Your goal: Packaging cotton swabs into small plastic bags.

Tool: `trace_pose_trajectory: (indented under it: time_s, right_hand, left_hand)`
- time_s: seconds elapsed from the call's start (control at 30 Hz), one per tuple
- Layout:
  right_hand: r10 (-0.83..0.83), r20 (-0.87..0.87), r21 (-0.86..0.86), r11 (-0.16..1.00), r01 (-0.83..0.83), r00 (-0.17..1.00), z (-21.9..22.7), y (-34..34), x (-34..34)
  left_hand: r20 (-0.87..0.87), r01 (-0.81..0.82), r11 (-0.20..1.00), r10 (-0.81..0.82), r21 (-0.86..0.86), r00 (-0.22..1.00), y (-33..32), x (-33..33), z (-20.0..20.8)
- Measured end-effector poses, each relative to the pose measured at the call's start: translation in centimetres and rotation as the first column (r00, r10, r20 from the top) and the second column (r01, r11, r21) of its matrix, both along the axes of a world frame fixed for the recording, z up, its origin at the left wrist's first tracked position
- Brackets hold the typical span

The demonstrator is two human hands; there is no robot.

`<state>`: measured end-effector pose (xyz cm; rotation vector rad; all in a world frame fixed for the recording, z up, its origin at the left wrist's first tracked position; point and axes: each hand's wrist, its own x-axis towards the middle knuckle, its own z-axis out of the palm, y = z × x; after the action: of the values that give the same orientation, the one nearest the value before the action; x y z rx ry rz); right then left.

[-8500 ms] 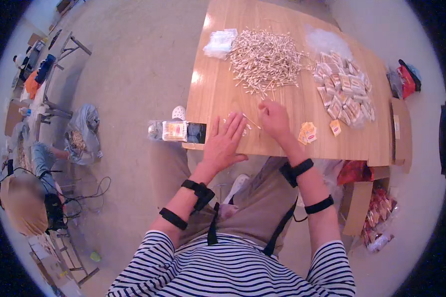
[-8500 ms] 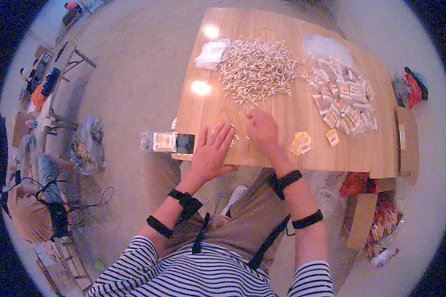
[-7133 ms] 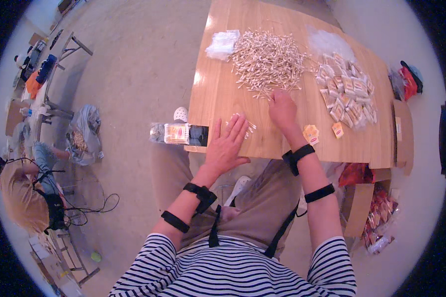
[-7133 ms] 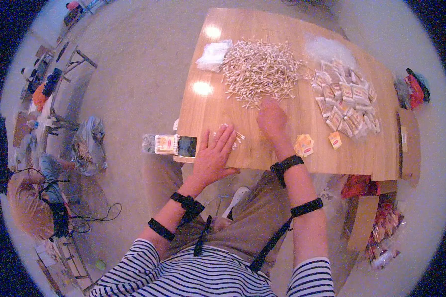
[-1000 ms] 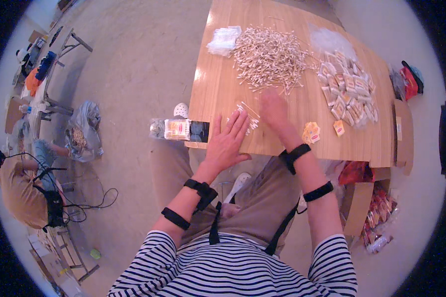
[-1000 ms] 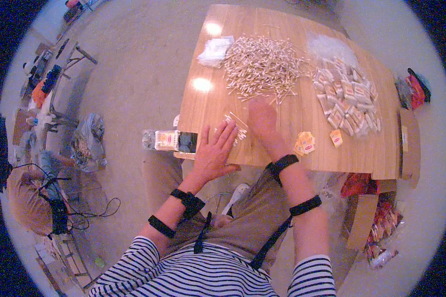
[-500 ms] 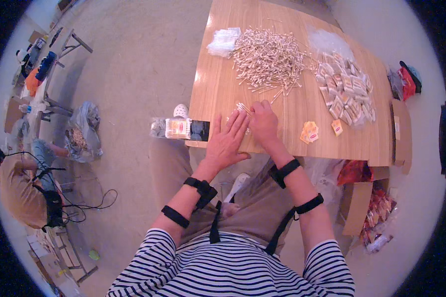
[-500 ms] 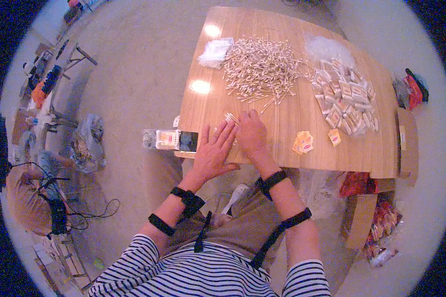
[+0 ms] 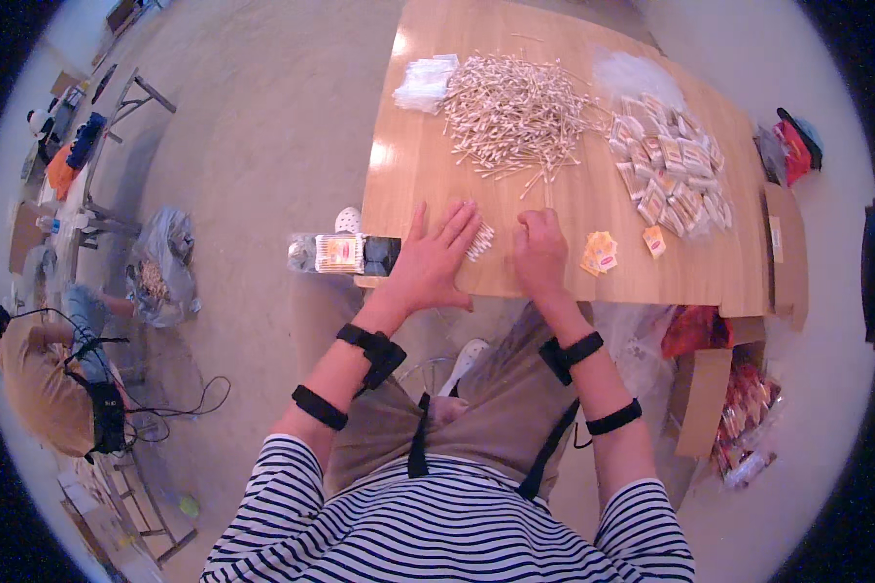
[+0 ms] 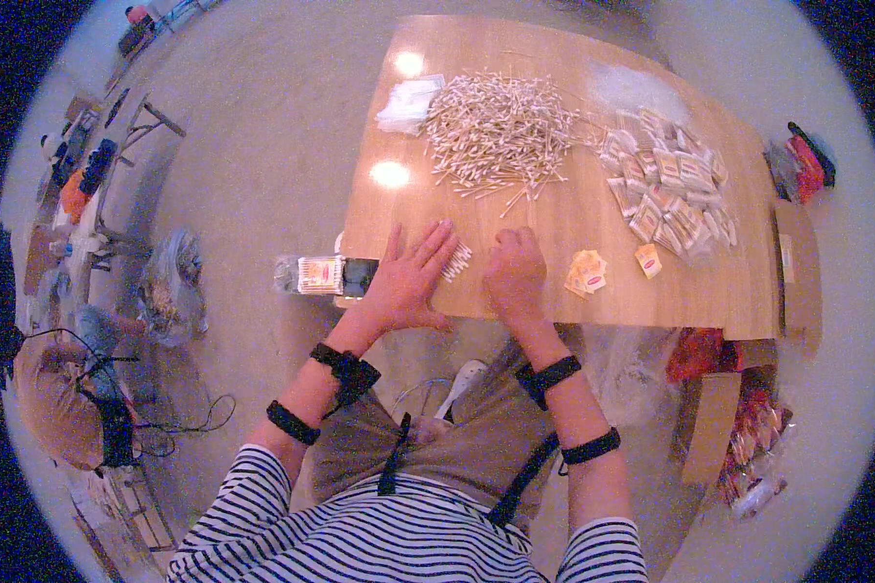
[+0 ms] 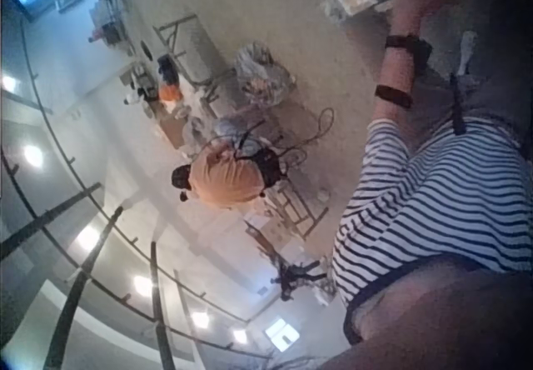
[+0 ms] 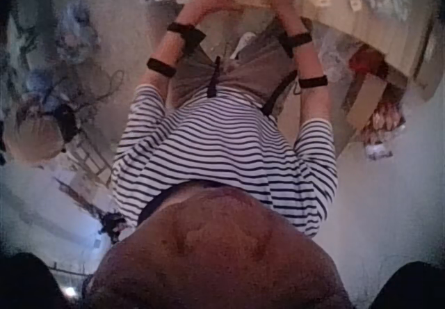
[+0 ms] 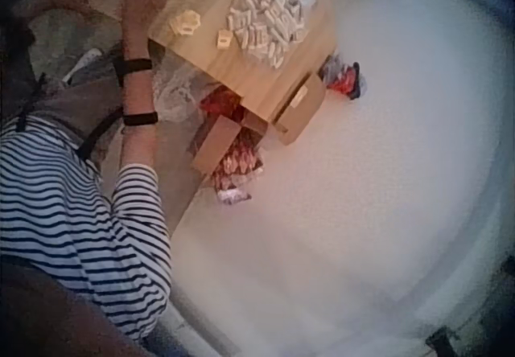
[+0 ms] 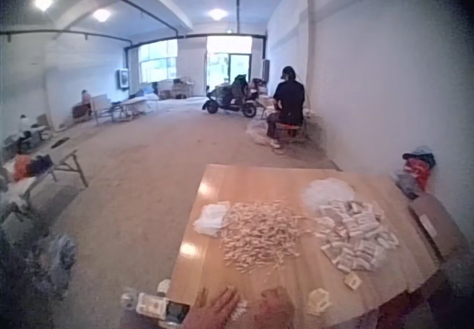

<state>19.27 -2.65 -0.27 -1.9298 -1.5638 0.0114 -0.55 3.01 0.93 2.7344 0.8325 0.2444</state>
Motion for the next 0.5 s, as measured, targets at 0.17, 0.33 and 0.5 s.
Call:
trace_pose_trajectory:
  time_s: [0.17, 0.33, 0.5]
  right_hand:
    - [0.007, -0.002, -0.054, 0.999, -0.007, 1.000, -0.9, -0.7, 1.0]
    - [0.190, 0.033, -0.090, 0.978, -0.187, 0.981, 0.2, -1.8, -1.8]
    - [0.394, 0.001, -0.222, 0.897, -0.383, 0.919, 1.3, -3.5, -3.6]
  left_hand:
    - [0.045, 0.027, 0.999, -0.025, -0.038, 0.999, 0.0, 0.3, -0.4]
    - [-0.054, -0.068, 0.996, 0.071, 0.050, 0.996, -2.2, 0.3, -0.1]
    - [-0.117, -0.213, 0.951, 0.243, 0.225, 0.963, -5.7, 0.3, -2.3]
